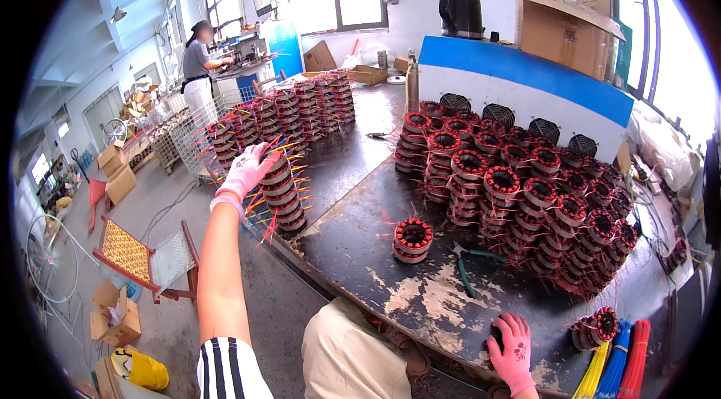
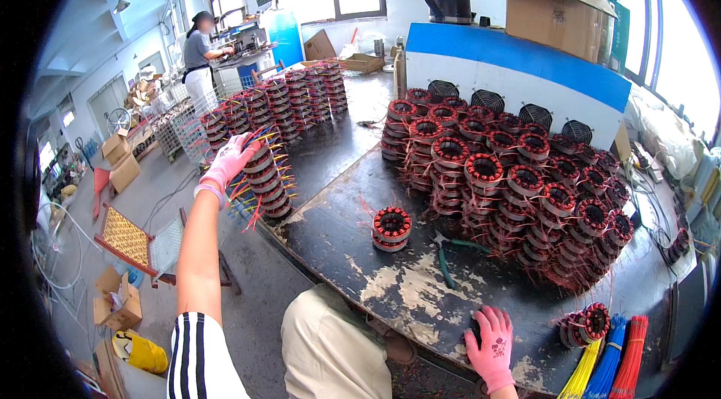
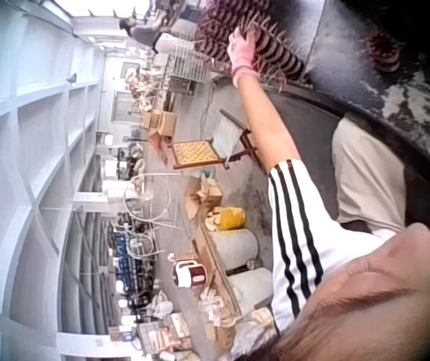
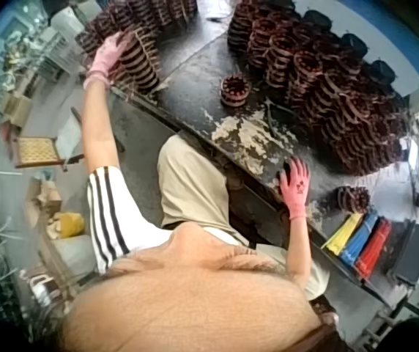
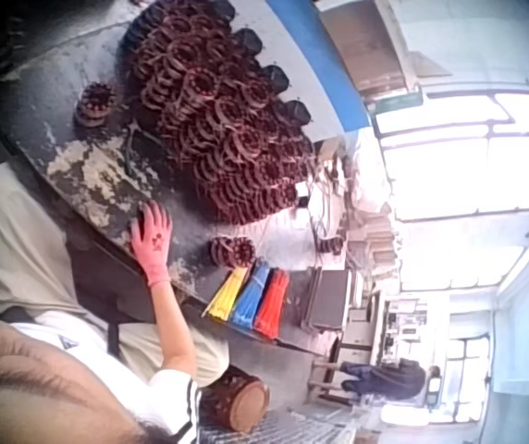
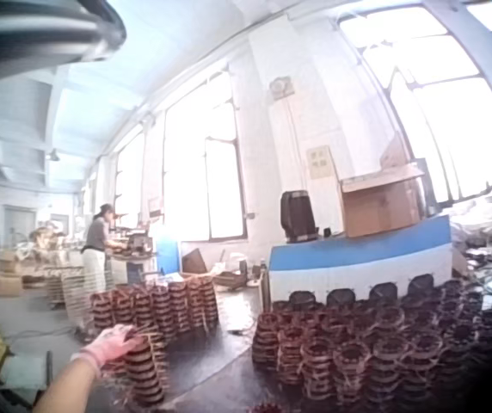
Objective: The person assembles electric motor stators by inserting wires into metal cores. They use pliers to cut or manipulate the wires and move the completed components into a stack on the table.
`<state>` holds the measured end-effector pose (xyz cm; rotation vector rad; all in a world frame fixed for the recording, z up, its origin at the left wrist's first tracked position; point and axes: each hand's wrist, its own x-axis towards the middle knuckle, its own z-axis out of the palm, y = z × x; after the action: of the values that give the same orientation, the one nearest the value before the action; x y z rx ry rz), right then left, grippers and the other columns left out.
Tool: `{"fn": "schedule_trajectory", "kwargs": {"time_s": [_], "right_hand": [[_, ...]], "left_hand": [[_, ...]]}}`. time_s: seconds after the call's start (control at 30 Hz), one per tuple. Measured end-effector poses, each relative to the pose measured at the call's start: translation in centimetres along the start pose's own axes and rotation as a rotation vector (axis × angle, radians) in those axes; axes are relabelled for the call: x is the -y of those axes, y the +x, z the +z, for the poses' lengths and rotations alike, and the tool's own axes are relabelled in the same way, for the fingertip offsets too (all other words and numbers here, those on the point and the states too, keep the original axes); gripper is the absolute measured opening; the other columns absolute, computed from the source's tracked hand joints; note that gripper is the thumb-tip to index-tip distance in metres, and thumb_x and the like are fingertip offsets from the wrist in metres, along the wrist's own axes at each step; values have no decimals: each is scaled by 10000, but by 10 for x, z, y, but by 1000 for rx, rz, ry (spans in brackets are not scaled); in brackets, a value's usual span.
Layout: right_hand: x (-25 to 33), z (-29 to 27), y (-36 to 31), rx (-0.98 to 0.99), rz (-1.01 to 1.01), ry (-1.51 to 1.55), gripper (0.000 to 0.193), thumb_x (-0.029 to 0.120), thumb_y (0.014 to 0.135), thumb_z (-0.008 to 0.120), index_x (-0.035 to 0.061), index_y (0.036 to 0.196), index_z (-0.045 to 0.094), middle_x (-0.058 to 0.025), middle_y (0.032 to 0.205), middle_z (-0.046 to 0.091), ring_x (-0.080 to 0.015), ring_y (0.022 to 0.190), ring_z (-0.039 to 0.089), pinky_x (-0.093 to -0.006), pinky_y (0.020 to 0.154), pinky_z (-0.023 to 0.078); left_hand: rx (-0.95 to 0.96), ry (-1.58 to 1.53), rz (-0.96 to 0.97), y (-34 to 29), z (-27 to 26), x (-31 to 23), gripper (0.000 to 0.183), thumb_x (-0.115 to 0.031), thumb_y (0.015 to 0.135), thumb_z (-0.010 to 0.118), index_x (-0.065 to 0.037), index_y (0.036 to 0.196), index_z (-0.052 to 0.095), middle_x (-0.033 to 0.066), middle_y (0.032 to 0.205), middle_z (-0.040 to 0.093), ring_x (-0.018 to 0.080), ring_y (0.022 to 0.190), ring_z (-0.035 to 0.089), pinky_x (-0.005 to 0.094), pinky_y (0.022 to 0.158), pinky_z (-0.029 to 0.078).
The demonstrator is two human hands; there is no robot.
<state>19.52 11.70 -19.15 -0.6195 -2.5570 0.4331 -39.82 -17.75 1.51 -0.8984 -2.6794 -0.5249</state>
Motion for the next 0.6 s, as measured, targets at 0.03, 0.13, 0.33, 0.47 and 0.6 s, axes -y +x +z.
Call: {"fn": "schedule_trajectory", "kwargs": {"time_s": [0.03, 0.13, 0.33, 0.47, 0.6], "right_hand": [[-1, 0, 0, -6, -4, -1, 452, 215, 844, 693, 46, 1250, 586, -162, 1364, 557, -402, 1326, 469, -563, 1180, 300], [-2, 1, -1, -15, -9, 4, 449, 217, 848, 693, 44, 1249, 589, -161, 1363, 561, -395, 1323, 475, -559, 1177, 306], [5, -2, -1, -31, -9, -1, 448, 227, 854, 694, 30, 1245, 596, -161, 1360, 565, -376, 1318, 487, -544, 1174, 320], [8, -9, 1, -53, -1, 13, 436, 251, 878, 684, 16, 1239, 612, -173, 1363, 571, -377, 1323, 487, -537, 1177, 322], [3, -1, 2, -93, -19, 4, 434, 291, 912, 665, 24, 1253, 625, -189, 1370, 581, -392, 1321, 496, -526, 1166, 345]], "left_hand": [[-7, 7, 8, 1, 1, 0, 781, -656, 973, 489, -84, 1504, 460, 203, 1547, 441, 375, 1411, 443, 434, 1181, 345], [8, 61, -14, 4, -2, 2, 771, -662, 978, 474, -92, 1497, 471, 201, 1548, 442, 376, 1404, 450, 433, 1179, 346], [-568, 39, 428, -12, 9, -63, 419, -348, 931, 701, -61, 1233, 654, 175, 1296, 640, 363, 1194, 598, 466, 1059, 448], [-311, -84, 824, -87, 60, -190, 304, -271, 829, 799, -83, 1047, 700, 119, 1104, 708, 309, 1049, 672, 437, 964, 529], [-43, -68, 817, -129, 133, -250, 459, -298, 842, 779, -81, 1214, 619, 117, 1220, 651, 334, 1148, 612, 473, 1063, 455]]}}
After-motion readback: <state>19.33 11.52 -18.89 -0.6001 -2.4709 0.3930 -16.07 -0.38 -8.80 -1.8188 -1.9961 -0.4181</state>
